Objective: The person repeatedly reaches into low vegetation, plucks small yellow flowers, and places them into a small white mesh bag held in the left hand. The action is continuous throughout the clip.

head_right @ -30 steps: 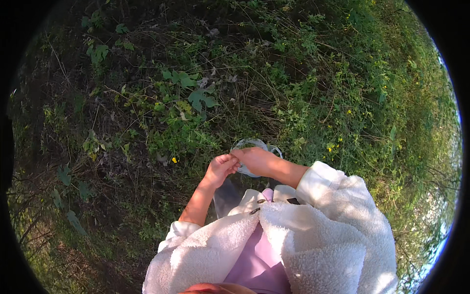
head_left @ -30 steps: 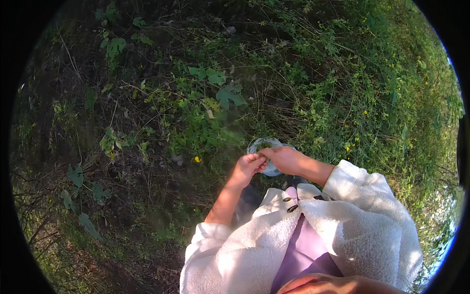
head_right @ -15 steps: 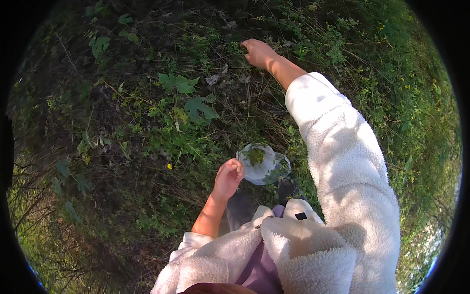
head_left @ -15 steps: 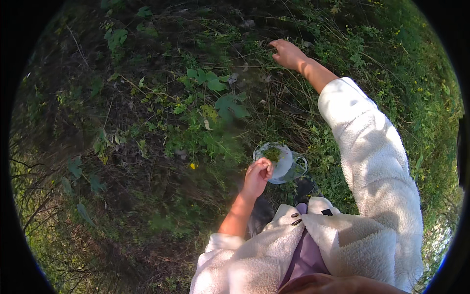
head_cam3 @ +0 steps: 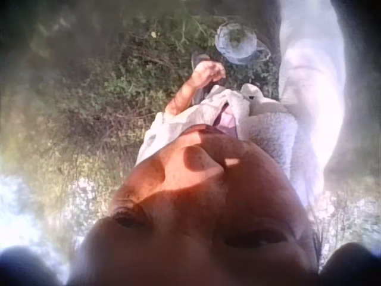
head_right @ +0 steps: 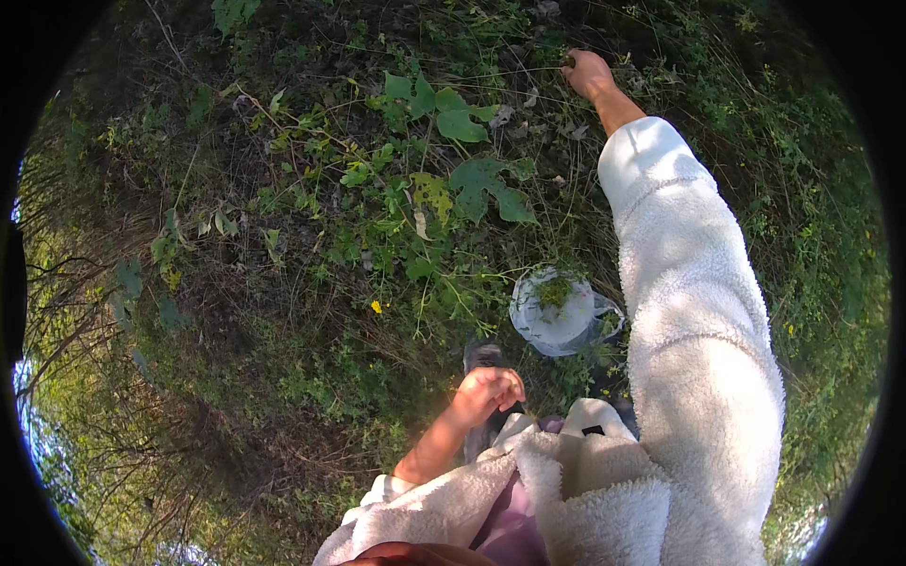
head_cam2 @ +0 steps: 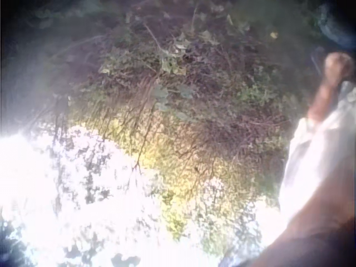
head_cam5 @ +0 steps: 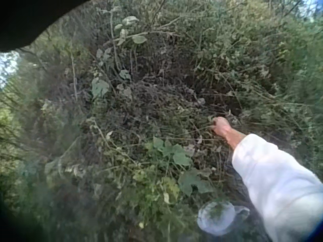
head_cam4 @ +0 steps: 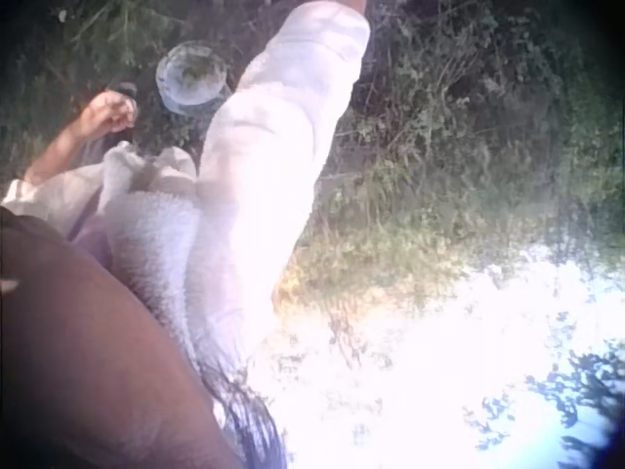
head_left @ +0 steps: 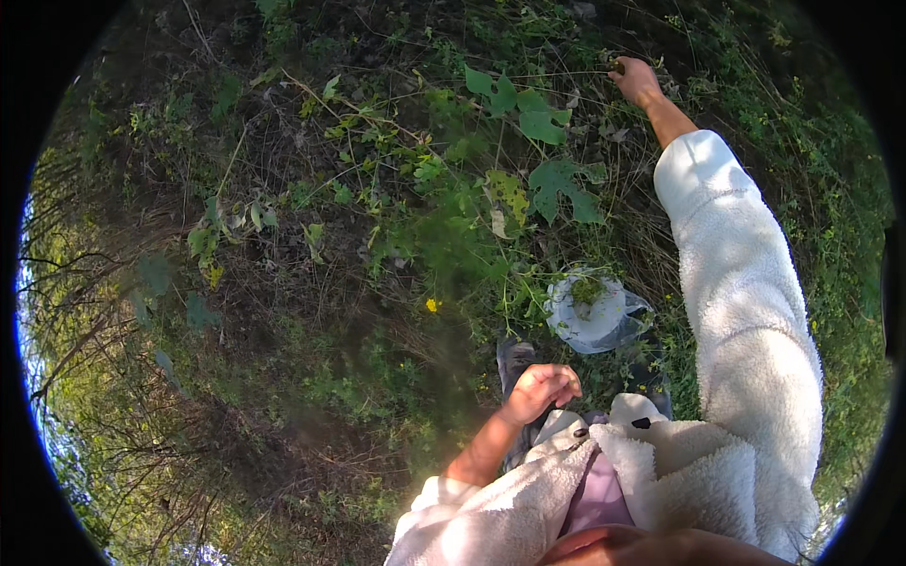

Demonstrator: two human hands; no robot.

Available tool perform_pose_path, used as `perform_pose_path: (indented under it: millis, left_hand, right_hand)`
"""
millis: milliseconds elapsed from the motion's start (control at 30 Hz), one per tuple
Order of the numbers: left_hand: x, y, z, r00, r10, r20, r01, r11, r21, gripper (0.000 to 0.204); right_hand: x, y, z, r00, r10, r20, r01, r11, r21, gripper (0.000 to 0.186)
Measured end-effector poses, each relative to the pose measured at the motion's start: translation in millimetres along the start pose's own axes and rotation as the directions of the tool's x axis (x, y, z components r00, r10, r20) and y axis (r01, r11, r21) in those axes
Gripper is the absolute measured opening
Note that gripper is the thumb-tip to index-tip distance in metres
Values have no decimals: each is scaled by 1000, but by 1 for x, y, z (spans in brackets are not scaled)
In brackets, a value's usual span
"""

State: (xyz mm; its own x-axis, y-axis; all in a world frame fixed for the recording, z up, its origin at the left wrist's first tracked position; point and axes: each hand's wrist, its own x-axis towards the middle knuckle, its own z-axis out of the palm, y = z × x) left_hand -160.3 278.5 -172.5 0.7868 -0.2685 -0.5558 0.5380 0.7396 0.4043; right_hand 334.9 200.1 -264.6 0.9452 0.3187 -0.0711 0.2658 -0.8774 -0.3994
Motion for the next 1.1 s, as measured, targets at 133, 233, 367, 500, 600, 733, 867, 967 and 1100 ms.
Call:
perform_pose_path:
  millis: [133, 233, 367, 500, 600, 733, 867, 967, 1100]
  left_hand:
    - [10, 4, 18, 995, -86, -50, 90, 994, 69, 16]
    - [18, 7, 38, 999, -36, 9, 35, 989, 144, 17]
    - [22, 9, 66, 995, -51, 81, 47, 997, 57, 17]
    - [19, 19, 96, 990, -81, 114, 67, 991, 120, 14]
    - [12, 26, 114, 998, -60, 35, 52, 977, 205, 16]
    - [-3, 35, 122, 999, -21, -27, 24, 990, 140, 17]
    - [-22, 34, 122, 999, -3, -50, 6, 997, 77, 18]
    - [-29, 30, 128, 997, -6, -72, 9, 999, 46, 16]
    - [-22, 28, 139, 997, -59, -48, 58, 998, -2, 15]
  right_hand:
    - [-46, 10, -55, 974, -194, -119, 203, 976, 74, 25]
    - [-104, 28, -104, 952, -180, -249, 197, 979, 44, 20]
    - [-170, 65, -154, 940, -53, -336, 55, 998, -4, 17]
    - [-223, 105, -173, 956, 122, -268, -114, 992, 47, 16]
    - [-241, 131, -176, 918, 379, -113, -372, 925, 83, 19]
    - [-245, 149, -175, 840, 541, 40, -538, 823, 185, 17]
    - [-248, 152, -174, 699, 702, 135, -583, 450, 677, 17]
    - [-252, 143, -193, 643, 731, 229, -683, 413, 603, 13]
    - [-278, 88, -234, 804, 545, 239, -461, 317, 829, 14]
